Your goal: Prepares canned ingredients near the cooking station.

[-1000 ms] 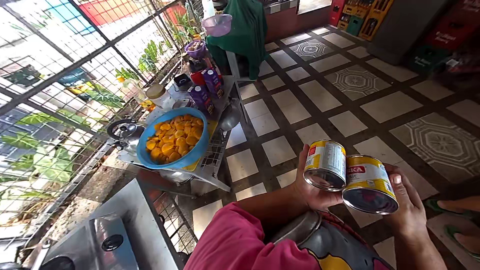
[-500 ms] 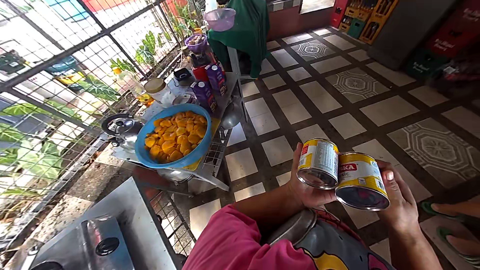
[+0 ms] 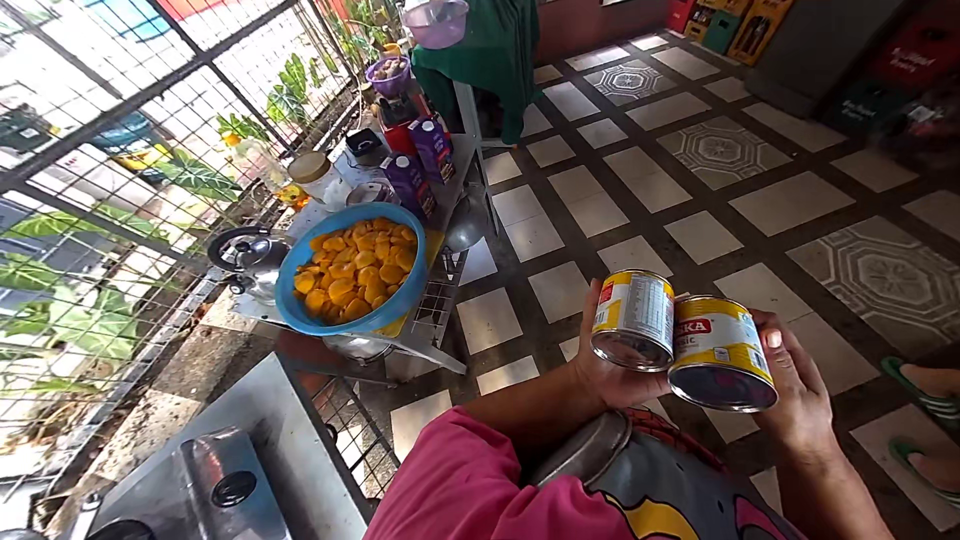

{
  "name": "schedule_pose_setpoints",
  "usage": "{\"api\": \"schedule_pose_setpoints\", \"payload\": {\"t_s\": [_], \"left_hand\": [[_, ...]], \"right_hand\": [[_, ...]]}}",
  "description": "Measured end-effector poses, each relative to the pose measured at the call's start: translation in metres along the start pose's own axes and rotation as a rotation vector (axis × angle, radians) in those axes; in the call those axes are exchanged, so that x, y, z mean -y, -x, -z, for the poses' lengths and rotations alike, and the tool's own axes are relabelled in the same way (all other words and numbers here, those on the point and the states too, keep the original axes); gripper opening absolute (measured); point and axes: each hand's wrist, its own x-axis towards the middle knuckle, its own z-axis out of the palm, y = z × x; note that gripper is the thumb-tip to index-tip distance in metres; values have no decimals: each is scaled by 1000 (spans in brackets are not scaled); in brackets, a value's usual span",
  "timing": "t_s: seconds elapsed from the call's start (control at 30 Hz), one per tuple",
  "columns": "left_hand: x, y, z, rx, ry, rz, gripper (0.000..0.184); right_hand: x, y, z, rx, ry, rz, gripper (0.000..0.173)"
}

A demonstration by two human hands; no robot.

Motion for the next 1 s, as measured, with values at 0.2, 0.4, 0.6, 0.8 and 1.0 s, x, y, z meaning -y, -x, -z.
{"api": "schedule_pose_setpoints", "payload": {"t_s": [0.2,0.4,0.6,0.8,1.0], "left_hand": [[-3,0,1,-20,-4,11,92],[-2,-1,0,-9,17,17,83],[2,-4,0,-54,15,18,81],[5,-8,0,-60,38,27,82],[9,-11,4,-69,11,32,88]], "right_hand": [[-2,-2,-2,14,-15,-3,43],[-4,-3,1,1,-17,-26,43],[-6,-5,5,4,-30,-29,43],[-8,-4,10,10,-35,-21,42],[-7,-1,13,-26,-33,-47,43]]}}
